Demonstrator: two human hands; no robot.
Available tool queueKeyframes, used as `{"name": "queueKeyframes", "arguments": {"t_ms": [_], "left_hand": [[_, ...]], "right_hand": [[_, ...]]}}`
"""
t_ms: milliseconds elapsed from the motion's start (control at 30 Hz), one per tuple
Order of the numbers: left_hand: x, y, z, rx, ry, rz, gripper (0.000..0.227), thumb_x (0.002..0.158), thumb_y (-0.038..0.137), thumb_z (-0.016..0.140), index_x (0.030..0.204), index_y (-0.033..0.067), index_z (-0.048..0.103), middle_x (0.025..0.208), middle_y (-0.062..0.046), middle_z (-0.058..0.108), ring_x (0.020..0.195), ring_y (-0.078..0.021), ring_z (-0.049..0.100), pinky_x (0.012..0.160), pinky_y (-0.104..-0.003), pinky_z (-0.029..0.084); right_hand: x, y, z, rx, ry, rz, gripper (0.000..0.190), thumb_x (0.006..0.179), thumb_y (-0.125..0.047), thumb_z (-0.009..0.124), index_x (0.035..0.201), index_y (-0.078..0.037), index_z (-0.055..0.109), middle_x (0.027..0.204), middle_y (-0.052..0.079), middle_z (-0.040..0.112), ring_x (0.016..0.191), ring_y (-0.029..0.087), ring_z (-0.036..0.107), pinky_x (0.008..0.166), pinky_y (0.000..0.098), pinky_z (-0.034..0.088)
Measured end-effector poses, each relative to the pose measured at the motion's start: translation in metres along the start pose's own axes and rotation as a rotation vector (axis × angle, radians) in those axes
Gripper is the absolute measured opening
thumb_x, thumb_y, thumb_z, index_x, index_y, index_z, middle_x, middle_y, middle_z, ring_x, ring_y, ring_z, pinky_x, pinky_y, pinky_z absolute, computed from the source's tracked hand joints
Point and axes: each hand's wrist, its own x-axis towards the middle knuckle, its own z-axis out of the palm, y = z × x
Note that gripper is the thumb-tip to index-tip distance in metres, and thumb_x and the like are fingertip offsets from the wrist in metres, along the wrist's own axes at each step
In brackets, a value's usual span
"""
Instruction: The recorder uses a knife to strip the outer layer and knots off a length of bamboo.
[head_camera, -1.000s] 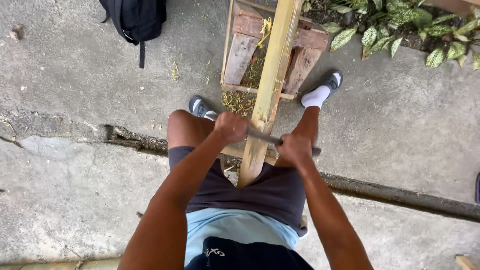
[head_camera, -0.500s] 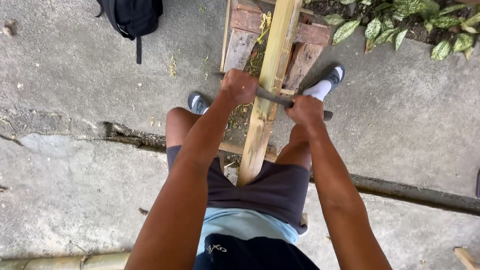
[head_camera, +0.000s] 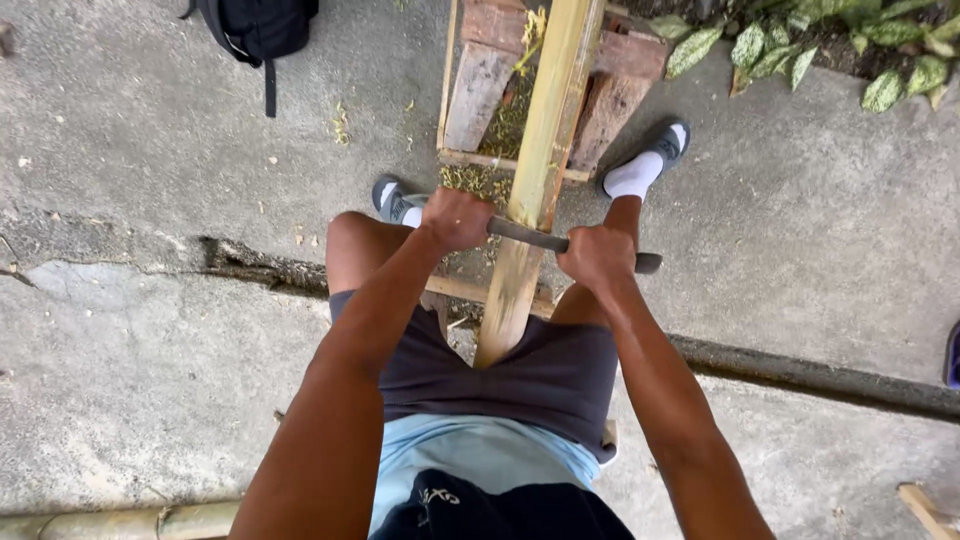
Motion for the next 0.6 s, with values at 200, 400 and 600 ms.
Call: {"name": "queueKeyframes", "arguments": {"t_ms": [200,400,600], "left_hand": [[-0.010,0.006,0.004,-0.014,0.094,0.014,0.021,0.091,0.025,0.057,0.100,0.0131,0.071,0.083,-0.013,0.073,0.074,-0.0255,0.072,0.069,-0.047,0.061],[-0.021,0.010,0.045,-0.030,0.020,0.036,0.027,0.099,0.028,0.052,0.096,0.0108,0.072,0.078,-0.011,0.068,0.066,-0.0193,0.068,0.063,-0.043,0.058],[0.008,-0.013,-0.012,0.053,-0.067,0.039,0.026,0.100,0.029,0.051,0.095,0.0128,0.071,0.075,-0.010,0.065,0.065,-0.0163,0.066,0.057,-0.037,0.057]], "right_hand": [[-0.012,-0.006,0.000,-0.024,0.108,-0.026,0.026,0.086,-0.033,0.064,0.091,-0.011,0.077,0.086,0.018,0.076,0.080,0.036,0.076,0.073,0.0514,0.060],[-0.034,0.000,0.038,-0.050,0.018,-0.053,0.030,0.090,-0.038,0.063,0.085,-0.011,0.077,0.072,0.015,0.073,0.068,0.030,0.076,0.066,0.0474,0.060],[0.009,-0.005,-0.003,-0.071,0.038,-0.030,0.025,0.089,-0.033,0.065,0.086,-0.011,0.076,0.074,0.013,0.074,0.065,0.029,0.074,0.061,0.0466,0.059]]}}
